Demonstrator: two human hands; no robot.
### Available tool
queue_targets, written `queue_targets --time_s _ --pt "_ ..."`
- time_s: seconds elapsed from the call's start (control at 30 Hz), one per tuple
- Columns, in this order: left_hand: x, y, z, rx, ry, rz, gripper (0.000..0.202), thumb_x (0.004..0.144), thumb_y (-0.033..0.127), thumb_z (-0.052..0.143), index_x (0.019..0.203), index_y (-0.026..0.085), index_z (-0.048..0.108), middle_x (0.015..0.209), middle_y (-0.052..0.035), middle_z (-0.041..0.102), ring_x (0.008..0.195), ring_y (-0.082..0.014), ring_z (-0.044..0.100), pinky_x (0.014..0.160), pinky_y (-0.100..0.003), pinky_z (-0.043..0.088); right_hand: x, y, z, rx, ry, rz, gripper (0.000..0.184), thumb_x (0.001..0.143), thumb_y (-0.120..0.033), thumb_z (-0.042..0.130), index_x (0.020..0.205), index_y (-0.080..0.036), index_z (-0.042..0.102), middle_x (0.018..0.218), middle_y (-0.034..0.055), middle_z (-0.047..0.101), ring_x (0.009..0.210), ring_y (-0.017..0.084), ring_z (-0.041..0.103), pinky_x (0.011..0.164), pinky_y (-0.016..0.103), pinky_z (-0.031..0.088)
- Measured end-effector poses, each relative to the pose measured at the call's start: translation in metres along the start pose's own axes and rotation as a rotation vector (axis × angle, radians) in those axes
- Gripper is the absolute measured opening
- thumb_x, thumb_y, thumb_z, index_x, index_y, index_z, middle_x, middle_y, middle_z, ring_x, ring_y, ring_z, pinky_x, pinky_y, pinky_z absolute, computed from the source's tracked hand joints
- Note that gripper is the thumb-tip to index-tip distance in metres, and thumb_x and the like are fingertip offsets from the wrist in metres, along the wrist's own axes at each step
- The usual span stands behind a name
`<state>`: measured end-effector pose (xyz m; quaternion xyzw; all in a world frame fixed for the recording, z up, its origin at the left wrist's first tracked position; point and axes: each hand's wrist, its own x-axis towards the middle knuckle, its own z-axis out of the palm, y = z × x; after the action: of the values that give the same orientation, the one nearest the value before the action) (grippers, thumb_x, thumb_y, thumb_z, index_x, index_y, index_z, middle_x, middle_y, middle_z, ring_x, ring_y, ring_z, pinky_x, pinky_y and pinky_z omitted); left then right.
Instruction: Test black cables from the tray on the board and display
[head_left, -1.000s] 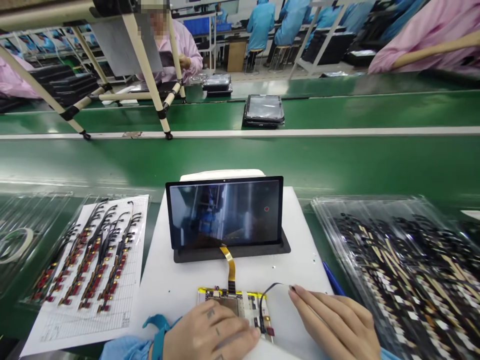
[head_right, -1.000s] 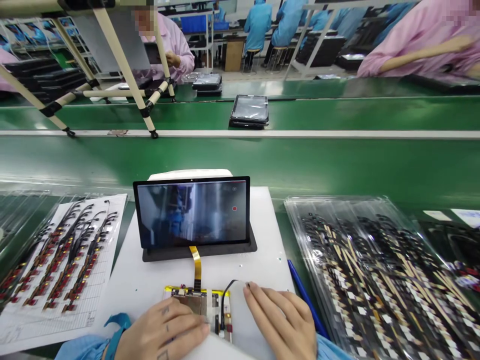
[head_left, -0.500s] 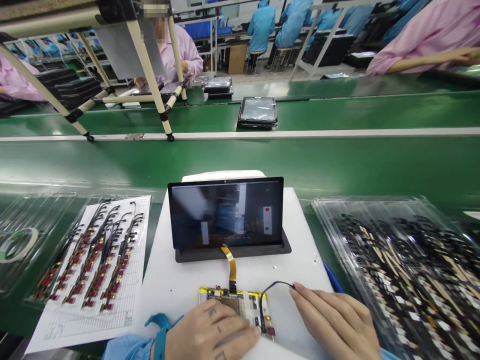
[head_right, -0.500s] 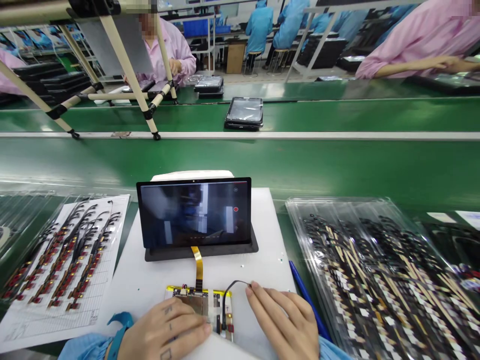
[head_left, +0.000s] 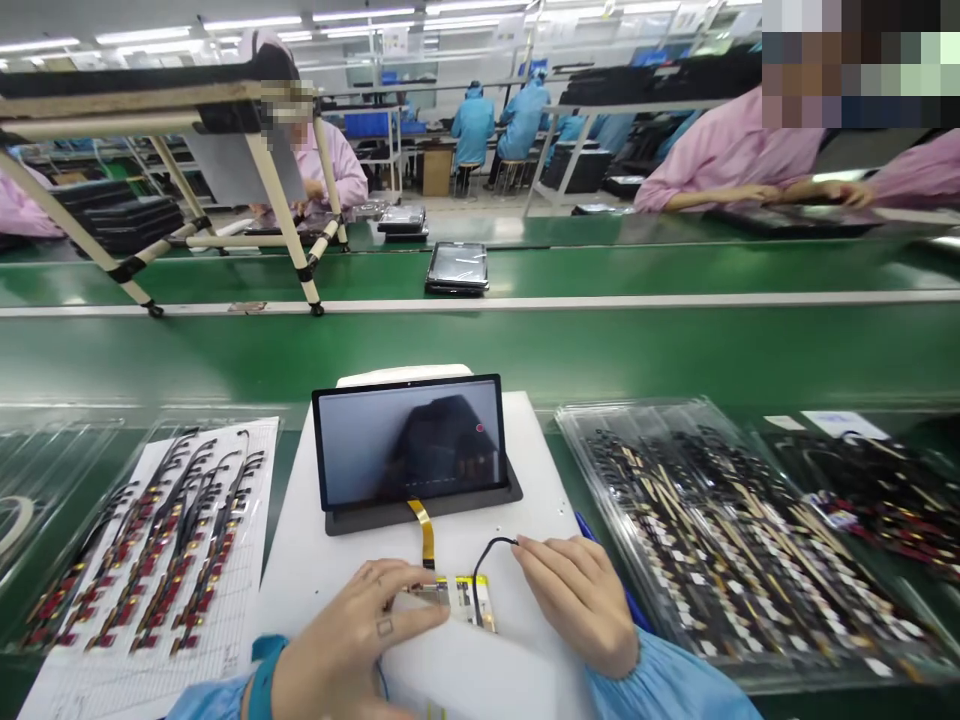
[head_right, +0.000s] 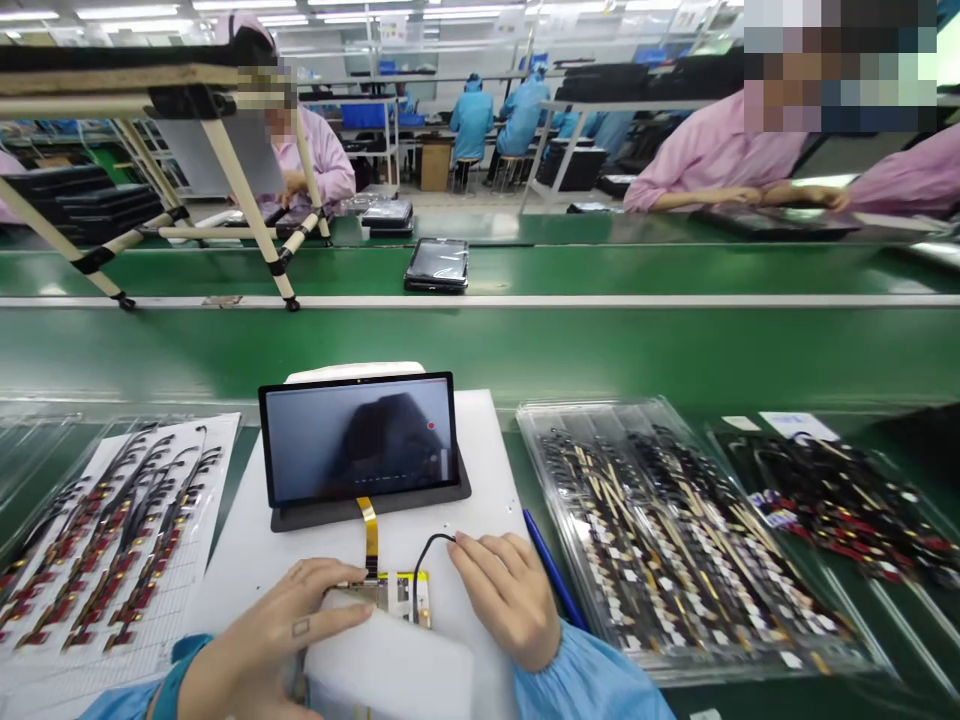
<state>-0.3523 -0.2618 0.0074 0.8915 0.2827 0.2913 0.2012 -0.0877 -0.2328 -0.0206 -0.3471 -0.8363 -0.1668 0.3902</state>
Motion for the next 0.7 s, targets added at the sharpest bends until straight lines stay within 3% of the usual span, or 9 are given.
queue_targets --time_s 0.17,0.3,0.43,0.7 --pt "0.051 0.013 0.007 0.05 0.129 -0.122 0.024 0.091 0.022 0.043 0.11 0.016 0.056 0.091 -0.0084 0.059 0.08 -0.0168 0.06 0.07 -0.027 0.053 0.009 -0.002 -0.003 0.013 0.028 -0.021 0.017 0.083 -0.001 0.049 0.089 -0.012 0.06 0.079 0.0038 0.068 0.07 0.013 0.058 0.066 0.029 0.044" --pt "0.079 0.009 0.036 0.234 0.156 -0.208 0.009 0.083 0.015 0.055 0.088 0.015 0.062 0.08 -0.0053 0.055 0.068 -0.0174 0.055 0.059 -0.03 0.052 0.012 -0.005 -0.005 0.04 0.044 -0.022 0.016 0.084 -0.002 0.047 0.088 -0.012 0.06 0.078 0.0037 0.068 0.07 0.012 0.057 0.065 0.028 0.045" --pt "0.081 -0.003 0.055 0.195 0.141 -0.26 0.008 0.078 0.01 0.06 0.073 0.017 0.063 0.075 -0.0022 0.051 0.066 -0.0164 0.052 0.059 -0.029 0.048 0.014 -0.008 -0.005 0.053 0.074 0.006 0.015 0.084 -0.004 0.049 0.088 -0.013 0.06 0.077 0.0029 0.067 0.07 0.012 0.056 0.065 0.027 0.045" --pt "0.077 -0.006 0.047 -0.049 0.142 -0.333 0.013 0.08 0.011 0.056 0.075 0.017 0.066 0.076 -0.002 0.05 0.068 -0.0143 0.053 0.064 -0.026 0.048 0.017 -0.009 -0.004 0.008 0.116 0.113 0.009 0.082 -0.013 0.058 0.087 -0.018 0.063 0.08 0.0048 0.061 0.079 0.014 0.053 0.068 0.029 0.046"
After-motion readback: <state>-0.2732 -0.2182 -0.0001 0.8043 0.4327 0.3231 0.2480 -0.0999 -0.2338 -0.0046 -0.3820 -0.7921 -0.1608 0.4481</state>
